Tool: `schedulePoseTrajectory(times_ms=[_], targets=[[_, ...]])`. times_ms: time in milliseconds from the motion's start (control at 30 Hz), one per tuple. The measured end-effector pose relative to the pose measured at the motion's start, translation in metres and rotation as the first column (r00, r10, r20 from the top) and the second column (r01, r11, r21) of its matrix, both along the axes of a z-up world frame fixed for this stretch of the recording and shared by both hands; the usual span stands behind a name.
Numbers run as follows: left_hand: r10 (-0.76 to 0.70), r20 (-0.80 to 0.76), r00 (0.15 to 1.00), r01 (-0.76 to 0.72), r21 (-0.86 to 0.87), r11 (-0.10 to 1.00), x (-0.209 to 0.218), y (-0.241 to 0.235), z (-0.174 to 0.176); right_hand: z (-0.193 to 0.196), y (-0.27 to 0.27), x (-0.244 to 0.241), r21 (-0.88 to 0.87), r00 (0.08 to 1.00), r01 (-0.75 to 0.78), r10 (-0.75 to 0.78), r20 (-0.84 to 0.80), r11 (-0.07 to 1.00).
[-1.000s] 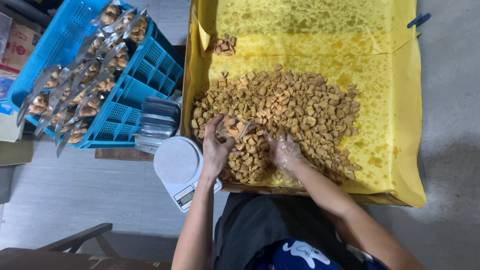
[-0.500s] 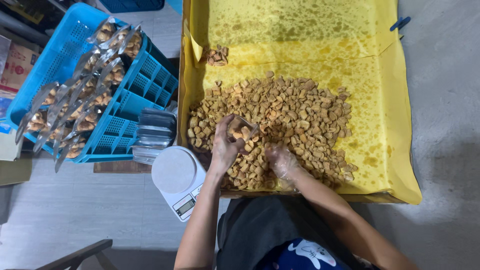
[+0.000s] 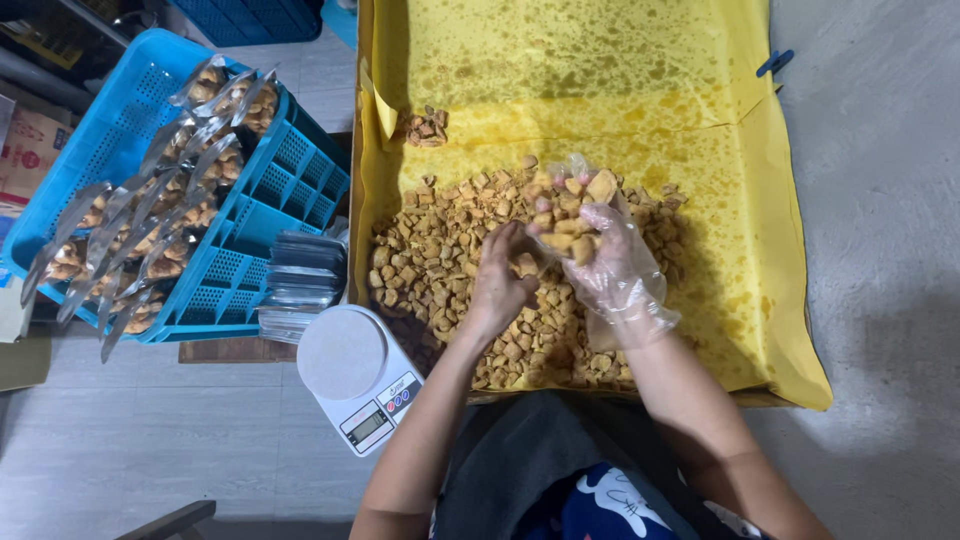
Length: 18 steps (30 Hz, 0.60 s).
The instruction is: The person packages pieces of fried food by scooping them from a large tray into plastic pouches, weighing each pouch on a digital scale, and placing the filled pouches into a blue crate.
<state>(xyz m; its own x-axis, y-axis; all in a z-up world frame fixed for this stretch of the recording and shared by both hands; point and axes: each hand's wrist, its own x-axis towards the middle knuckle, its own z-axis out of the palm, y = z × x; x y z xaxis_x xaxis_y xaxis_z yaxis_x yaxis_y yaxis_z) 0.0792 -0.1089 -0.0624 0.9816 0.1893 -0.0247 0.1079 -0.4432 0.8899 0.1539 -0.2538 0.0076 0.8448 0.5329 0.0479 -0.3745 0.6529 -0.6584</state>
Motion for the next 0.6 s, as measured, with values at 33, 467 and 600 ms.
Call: schedulePoseTrajectory(times_ms=[33,467,600], targets=[[0.001,0.068,0.998,-0.004,0.039,0.999,0.003,-0.003,-0.003,-0.008,0.008,0.000,0.013,0.997,0.076,-0.076,-0.020,0.997],[0.081,-0.129,0.988,-0.118,-0.311,0.943,0.004,-0.012,0.036,-0.051,0.025,0.019,-0.111,0.894,0.308,-0.248,0.374,0.945],[0.036,-0.205,0.978,-0.117,-0.398,0.910,-0.002,-0.009,0.051,-0.033,0.017,0.028,-0.158,0.973,0.194,-0.169,0.159,0.968]])
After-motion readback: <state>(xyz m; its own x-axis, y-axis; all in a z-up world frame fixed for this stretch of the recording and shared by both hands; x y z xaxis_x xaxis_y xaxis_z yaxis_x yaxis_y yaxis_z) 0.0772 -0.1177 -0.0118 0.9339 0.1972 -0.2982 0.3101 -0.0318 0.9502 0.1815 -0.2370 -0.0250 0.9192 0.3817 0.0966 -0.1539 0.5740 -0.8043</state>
